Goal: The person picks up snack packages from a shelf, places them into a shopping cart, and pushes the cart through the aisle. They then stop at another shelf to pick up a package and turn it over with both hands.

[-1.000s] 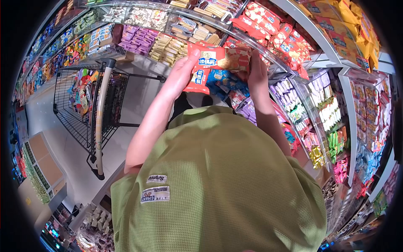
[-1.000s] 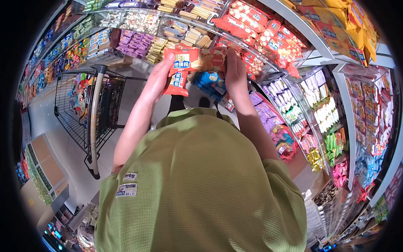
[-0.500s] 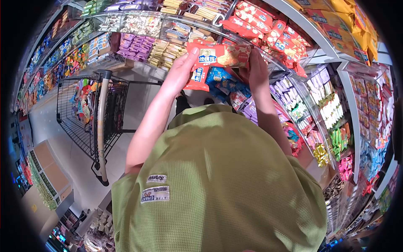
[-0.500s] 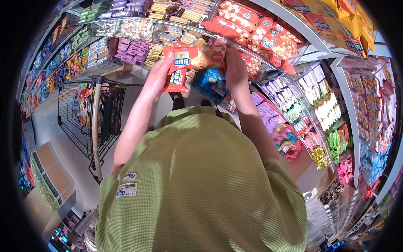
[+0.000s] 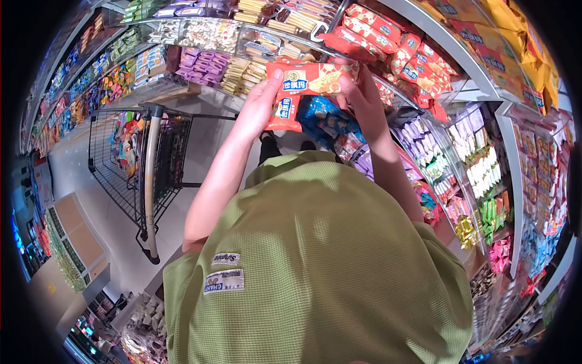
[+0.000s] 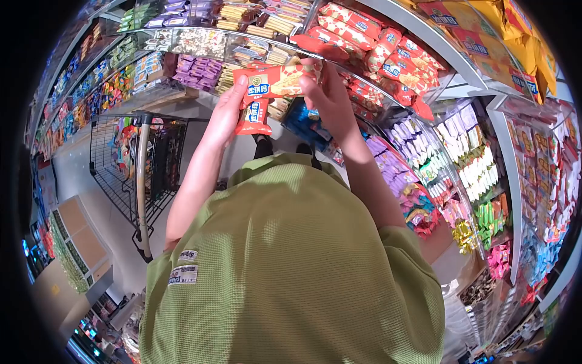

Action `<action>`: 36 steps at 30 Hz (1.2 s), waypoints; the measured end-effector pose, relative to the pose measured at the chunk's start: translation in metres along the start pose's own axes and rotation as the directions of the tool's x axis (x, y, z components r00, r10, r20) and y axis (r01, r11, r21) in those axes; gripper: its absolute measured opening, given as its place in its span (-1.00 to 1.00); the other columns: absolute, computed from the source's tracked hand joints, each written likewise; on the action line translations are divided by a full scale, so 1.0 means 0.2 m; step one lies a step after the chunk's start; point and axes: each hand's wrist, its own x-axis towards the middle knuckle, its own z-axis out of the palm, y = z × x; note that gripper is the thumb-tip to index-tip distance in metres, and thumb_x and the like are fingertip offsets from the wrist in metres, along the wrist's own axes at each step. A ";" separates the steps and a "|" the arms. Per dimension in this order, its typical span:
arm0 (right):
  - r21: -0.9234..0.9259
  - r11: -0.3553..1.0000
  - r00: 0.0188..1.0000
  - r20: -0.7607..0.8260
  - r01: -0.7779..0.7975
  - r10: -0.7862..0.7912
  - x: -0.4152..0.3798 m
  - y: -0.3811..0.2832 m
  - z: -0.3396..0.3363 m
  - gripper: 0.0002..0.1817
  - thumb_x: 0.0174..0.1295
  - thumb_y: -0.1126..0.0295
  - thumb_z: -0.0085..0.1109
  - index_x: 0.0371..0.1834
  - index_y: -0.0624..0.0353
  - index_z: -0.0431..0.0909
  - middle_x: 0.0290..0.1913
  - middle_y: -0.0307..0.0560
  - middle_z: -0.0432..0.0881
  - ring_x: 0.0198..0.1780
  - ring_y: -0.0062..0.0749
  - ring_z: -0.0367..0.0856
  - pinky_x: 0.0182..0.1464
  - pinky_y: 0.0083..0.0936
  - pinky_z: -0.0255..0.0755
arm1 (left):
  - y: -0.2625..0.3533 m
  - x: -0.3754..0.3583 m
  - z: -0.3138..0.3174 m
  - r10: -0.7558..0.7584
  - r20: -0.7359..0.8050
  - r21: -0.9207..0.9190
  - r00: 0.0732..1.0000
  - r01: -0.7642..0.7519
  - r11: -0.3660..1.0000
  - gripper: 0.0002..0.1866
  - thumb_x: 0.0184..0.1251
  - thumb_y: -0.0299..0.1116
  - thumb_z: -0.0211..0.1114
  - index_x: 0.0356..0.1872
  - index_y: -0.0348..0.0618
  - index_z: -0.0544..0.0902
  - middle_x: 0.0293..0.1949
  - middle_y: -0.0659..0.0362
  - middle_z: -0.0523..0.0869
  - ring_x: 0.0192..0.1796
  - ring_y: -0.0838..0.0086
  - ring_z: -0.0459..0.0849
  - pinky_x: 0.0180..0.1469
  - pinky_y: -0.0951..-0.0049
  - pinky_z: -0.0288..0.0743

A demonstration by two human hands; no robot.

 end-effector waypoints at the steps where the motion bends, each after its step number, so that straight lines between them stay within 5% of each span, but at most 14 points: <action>1: -0.033 0.999 1.000 0.018 -0.012 0.013 0.00 0.01 -0.01 -0.64 0.38 0.28 0.07 0.14 0.21 0.38 -0.40 -0.35 0.43 -0.49 -0.73 0.34 -0.41 -0.71 0.26 | -0.01 0.01 0.01 -0.005 0.005 0.002 1.000 0.005 1.000 -0.47 0.54 0.01 -0.05 0.05 -0.33 0.57 -0.12 0.14 0.72 -0.15 0.62 0.68 -0.10 0.58 0.55; 6: -0.058 0.997 0.999 0.001 -0.046 0.046 -0.03 0.04 -0.09 -0.57 0.29 0.32 0.22 0.16 0.21 0.37 -0.33 -0.34 0.48 -0.45 -0.75 0.37 -0.37 -0.72 0.30 | -0.04 0.07 0.02 -0.005 0.082 0.065 0.997 0.000 0.998 -0.48 0.54 -0.01 -0.04 0.04 -0.34 0.57 -0.11 0.14 0.72 -0.13 0.62 0.67 -0.06 0.58 0.53; 19: -0.031 0.997 0.989 -0.131 -0.072 0.068 -0.14 0.01 -0.13 -0.66 0.42 0.20 0.03 0.11 0.19 0.46 -0.41 -0.36 0.43 -0.46 -0.75 0.36 -0.37 -0.72 0.28 | -0.04 0.06 0.11 -0.022 0.164 0.022 0.986 0.018 1.000 -0.52 0.54 -0.05 -0.01 0.05 -0.33 0.57 -0.08 0.14 0.71 -0.11 0.64 0.66 -0.03 0.58 0.52; 22: -0.021 0.996 0.986 -0.144 -0.092 0.088 -0.15 0.00 -0.12 -0.66 0.44 0.19 0.00 0.10 0.19 0.46 -0.40 -0.36 0.44 -0.44 -0.75 0.36 -0.37 -0.71 0.30 | -0.08 0.06 0.09 -0.037 0.185 0.001 0.982 0.038 0.999 -0.54 0.52 -0.06 0.04 0.03 -0.32 0.58 -0.11 0.17 0.72 -0.16 0.65 0.67 -0.09 0.59 0.53; 24: -0.021 0.994 0.985 -0.141 -0.107 0.103 -0.15 0.01 -0.12 -0.66 0.44 0.19 -0.01 0.10 0.20 0.46 -0.39 -0.36 0.43 -0.42 -0.76 0.36 -0.36 -0.70 0.31 | -0.09 0.05 0.08 -0.017 0.165 0.044 0.986 0.010 0.999 -0.51 0.50 0.00 0.04 0.04 -0.29 0.57 -0.25 0.15 0.72 -0.36 0.60 0.68 -0.33 0.56 0.60; 36: -0.140 0.977 0.972 -0.196 -0.158 0.129 -0.22 -0.02 -0.14 -0.69 0.46 0.16 -0.05 0.07 0.10 0.50 -0.21 -0.38 0.50 -0.23 -0.74 0.46 -0.20 -0.70 0.38 | -0.13 0.02 0.13 -0.075 0.161 0.049 0.984 0.067 0.996 -0.64 0.37 -0.09 0.27 -0.08 -0.21 0.64 -0.28 0.25 0.72 -0.35 0.70 0.66 -0.35 0.61 0.55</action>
